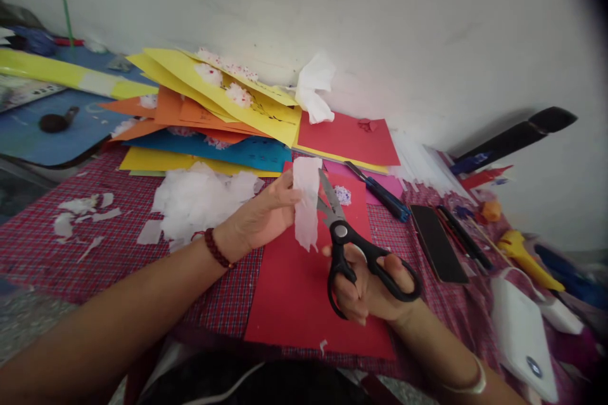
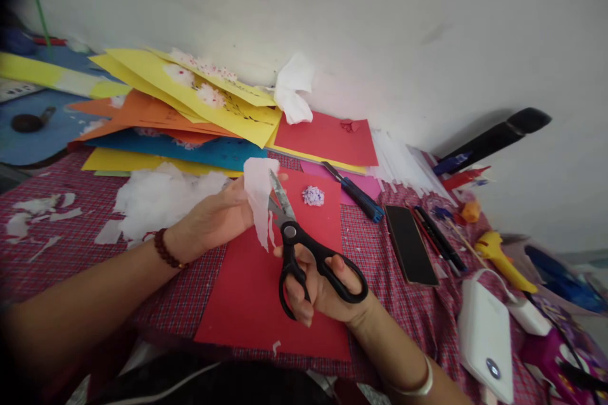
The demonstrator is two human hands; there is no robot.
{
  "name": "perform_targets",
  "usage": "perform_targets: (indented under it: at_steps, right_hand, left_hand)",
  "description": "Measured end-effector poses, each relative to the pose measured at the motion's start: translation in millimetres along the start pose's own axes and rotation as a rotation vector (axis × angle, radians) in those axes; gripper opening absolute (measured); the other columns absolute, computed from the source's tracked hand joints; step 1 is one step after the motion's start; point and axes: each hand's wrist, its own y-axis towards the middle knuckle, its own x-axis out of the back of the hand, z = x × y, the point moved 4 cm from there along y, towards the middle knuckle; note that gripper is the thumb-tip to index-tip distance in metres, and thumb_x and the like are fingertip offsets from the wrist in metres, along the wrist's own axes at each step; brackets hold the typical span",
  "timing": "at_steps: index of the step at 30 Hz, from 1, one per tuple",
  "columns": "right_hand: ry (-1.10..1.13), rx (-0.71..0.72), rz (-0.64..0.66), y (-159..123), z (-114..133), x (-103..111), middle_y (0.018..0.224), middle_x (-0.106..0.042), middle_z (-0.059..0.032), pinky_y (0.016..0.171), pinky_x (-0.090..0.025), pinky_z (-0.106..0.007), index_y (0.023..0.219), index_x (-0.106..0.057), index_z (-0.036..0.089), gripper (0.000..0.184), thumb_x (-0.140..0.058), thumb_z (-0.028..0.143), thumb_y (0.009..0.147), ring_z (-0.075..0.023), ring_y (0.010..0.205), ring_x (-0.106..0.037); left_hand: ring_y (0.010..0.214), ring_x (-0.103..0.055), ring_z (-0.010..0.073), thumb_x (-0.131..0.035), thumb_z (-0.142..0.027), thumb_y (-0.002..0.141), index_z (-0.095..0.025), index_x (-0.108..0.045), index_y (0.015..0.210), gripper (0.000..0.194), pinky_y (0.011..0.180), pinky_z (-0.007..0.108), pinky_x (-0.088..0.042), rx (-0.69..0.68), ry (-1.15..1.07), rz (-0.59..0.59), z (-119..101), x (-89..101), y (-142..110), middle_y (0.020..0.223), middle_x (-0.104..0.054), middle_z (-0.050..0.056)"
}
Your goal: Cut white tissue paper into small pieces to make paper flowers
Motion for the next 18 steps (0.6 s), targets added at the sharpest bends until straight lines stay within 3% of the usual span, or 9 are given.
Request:
perform_targets:
  at_steps: [4, 9, 18]
  right_hand:
    - [-0.014, -0.016, -0.035, -0.6, 0.0, 2.3, 0.075, -0.058, 0.0018, 0.048, -0.044, -0.022, 0.123, -0.057, 0.02, 0.062, -0.061, 0.07, 0.086, -0.0092, 0.053, -0.049]
    - [-0.046, -0.027, -0.074, -0.4, -1.0, 5.9, 0.075, -0.059, 0.002, 0.046, -0.044, -0.022, 0.131, -0.054, 0.02, 0.071, -0.063, 0.073, 0.083, -0.0088, 0.051, -0.048]
    - [-0.041, -0.069, -0.001, -3.4, -7.7, 4.3, 0.077, -0.061, -0.0007, 0.044, -0.044, -0.022, 0.124, -0.062, 0.019, 0.066, -0.064, 0.07, 0.084, -0.009, 0.049, -0.05]
  left_hand:
    - [0.108, -0.068, 0.0288, -0.073, -0.051, 0.082, -0.016, -0.07, 0.105, 0.042, 0.096, 0.04, -0.051, 0.004, -0.088, -0.042, -4.5, 5.8, 2.9, 0.105, -0.075, 0.012]
    - [0.106, -0.07, 0.0314, -0.059, -0.065, 0.088, -0.016, -0.069, 0.113, 0.055, 0.096, 0.044, -0.052, 0.075, -0.114, -0.052, -3.3, 3.5, 2.4, 0.103, -0.076, 0.013]
    - [0.085, -0.071, 0.0298, -0.052, -0.085, 0.078, -0.02, -0.074, 0.101, 0.073, 0.066, 0.037, -0.053, 0.19, 0.081, -0.077, 2.2, 2.7, 3.4, 0.083, -0.076, 0.012]
